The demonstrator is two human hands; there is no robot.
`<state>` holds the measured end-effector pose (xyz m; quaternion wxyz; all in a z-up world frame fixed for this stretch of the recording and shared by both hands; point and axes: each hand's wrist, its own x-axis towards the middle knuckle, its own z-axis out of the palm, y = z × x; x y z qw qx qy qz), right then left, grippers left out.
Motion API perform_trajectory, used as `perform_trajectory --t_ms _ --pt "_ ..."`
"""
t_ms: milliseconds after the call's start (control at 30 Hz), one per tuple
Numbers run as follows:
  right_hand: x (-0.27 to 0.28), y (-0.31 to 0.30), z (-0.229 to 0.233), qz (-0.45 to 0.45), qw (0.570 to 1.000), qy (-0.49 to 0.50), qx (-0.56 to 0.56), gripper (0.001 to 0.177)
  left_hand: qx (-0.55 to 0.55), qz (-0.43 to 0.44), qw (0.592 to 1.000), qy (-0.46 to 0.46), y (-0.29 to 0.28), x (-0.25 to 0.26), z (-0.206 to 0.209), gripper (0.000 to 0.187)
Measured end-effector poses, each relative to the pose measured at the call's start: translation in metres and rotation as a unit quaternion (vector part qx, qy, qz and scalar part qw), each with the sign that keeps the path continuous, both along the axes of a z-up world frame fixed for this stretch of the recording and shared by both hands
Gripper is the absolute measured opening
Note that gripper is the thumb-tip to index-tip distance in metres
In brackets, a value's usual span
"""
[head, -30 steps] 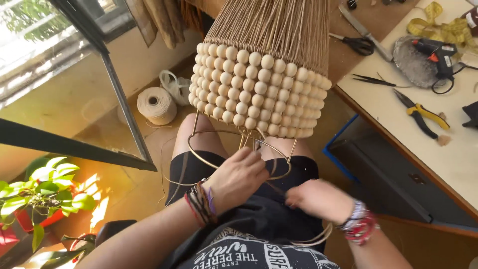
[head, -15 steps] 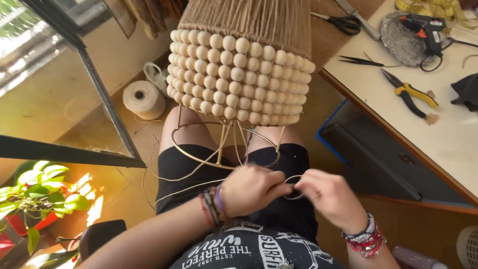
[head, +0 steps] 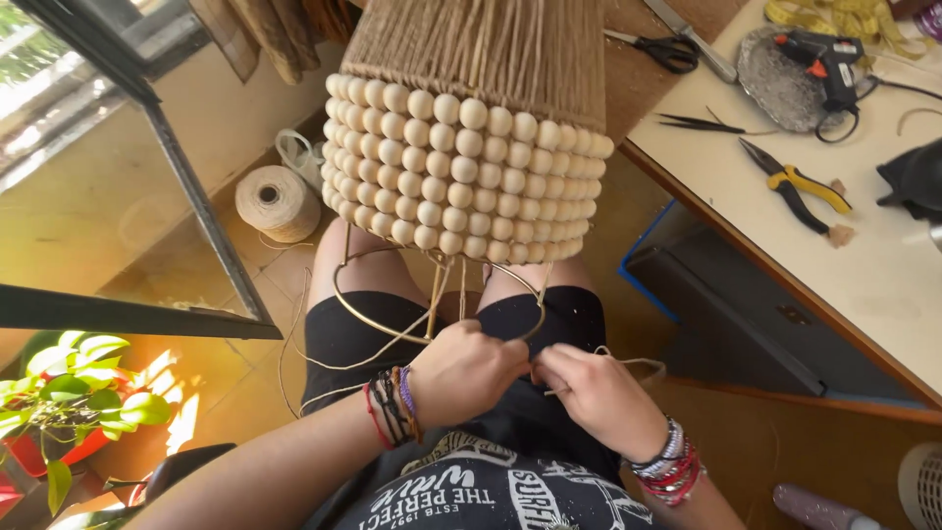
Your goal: Weaving twine around a metal frame and wooden beads to create a lampshade
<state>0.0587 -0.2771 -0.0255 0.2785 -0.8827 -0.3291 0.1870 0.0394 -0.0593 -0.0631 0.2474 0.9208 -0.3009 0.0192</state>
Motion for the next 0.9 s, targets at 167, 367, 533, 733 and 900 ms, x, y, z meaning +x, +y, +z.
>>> perform_trajectory --t_ms 167,367,533,733,900 --pt "0.018 0.011 0.017 0.021 0.997 0.054 0.042 0.025 -0.075 -0.075 0.991 0.078 0.020 0.003 0.013 0.026" --pt "0.029 0.040 0.009 -0.047 0.984 0.071 0.153 0.050 -0.159 -0.094 0.982 0.037 0.031 -0.015 0.028 0.033" --pt "0.033 0.082 0.003 -0.131 0.983 0.054 0.114 0.020 -0.177 -0.122 0.975 -0.050 0.026 -0.025 0.033 0.025" --pt "0.037 0.076 -0.012 -0.175 0.972 0.039 0.154 0.024 -0.167 -0.022 0.976 -0.137 0.040 -0.036 0.054 0.020" --pt "0.040 0.053 0.026 -0.099 0.889 0.328 0.303 0.031 -0.335 0.137 0.932 0.019 0.048 -0.054 0.028 0.032"
